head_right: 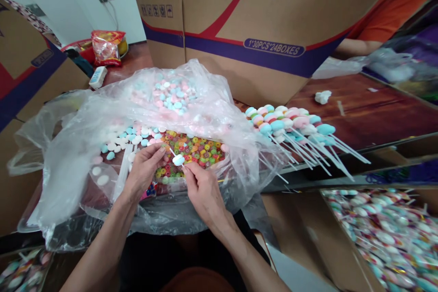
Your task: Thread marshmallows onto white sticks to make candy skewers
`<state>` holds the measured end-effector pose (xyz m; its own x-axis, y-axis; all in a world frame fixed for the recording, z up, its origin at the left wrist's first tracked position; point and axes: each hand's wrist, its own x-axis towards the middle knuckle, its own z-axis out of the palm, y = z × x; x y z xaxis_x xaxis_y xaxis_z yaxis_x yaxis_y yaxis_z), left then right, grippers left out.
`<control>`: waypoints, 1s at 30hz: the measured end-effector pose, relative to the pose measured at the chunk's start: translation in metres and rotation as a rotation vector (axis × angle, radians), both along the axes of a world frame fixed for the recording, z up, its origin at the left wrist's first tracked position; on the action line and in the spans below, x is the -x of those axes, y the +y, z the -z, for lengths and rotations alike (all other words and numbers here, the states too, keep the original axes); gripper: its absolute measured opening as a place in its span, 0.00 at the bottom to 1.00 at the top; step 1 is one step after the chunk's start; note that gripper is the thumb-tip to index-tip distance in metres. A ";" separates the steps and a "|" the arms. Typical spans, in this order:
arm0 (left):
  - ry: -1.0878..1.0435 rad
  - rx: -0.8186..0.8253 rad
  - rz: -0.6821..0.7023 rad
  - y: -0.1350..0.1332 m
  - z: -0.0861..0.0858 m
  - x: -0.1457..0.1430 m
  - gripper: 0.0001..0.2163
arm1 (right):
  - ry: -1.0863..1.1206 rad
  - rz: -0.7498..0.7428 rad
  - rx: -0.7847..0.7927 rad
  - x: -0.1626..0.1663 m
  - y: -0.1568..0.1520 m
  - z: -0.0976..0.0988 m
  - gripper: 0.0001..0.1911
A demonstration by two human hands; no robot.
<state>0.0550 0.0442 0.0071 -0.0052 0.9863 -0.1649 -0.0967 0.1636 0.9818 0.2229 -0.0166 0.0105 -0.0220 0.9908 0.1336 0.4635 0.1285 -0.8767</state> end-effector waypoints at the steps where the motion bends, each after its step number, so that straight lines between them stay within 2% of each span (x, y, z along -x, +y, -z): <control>1: 0.013 -0.012 -0.002 0.000 0.000 -0.001 0.13 | -0.011 -0.002 -0.003 0.000 0.000 0.000 0.16; 12: 0.243 -0.164 -0.027 -0.006 0.006 -0.007 0.10 | -0.238 0.003 -0.111 0.002 -0.001 0.005 0.17; 16: 0.483 -0.258 0.010 -0.010 0.009 -0.003 0.09 | -0.324 -0.047 -0.081 -0.003 -0.004 0.005 0.17; 19: 0.658 -0.334 0.020 -0.014 0.010 0.001 0.09 | -0.324 -0.075 -0.046 -0.010 -0.004 0.002 0.16; 23: 0.720 -0.309 -0.069 -0.014 0.007 0.008 0.11 | -0.278 -0.009 -0.039 -0.018 0.000 -0.001 0.16; 26: 0.809 -0.391 -0.109 -0.008 0.002 0.012 0.10 | -0.268 0.018 -0.037 -0.019 0.002 0.001 0.16; 30: 0.971 -0.479 -0.013 0.005 -0.004 0.012 0.12 | -0.276 0.030 -0.025 -0.017 0.002 0.006 0.16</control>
<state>0.0431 0.0495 0.0111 0.0630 0.9459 0.3182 0.7576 -0.2529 0.6017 0.2400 -0.0146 0.0048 -0.0318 0.9880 0.1513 0.6885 0.1313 -0.7132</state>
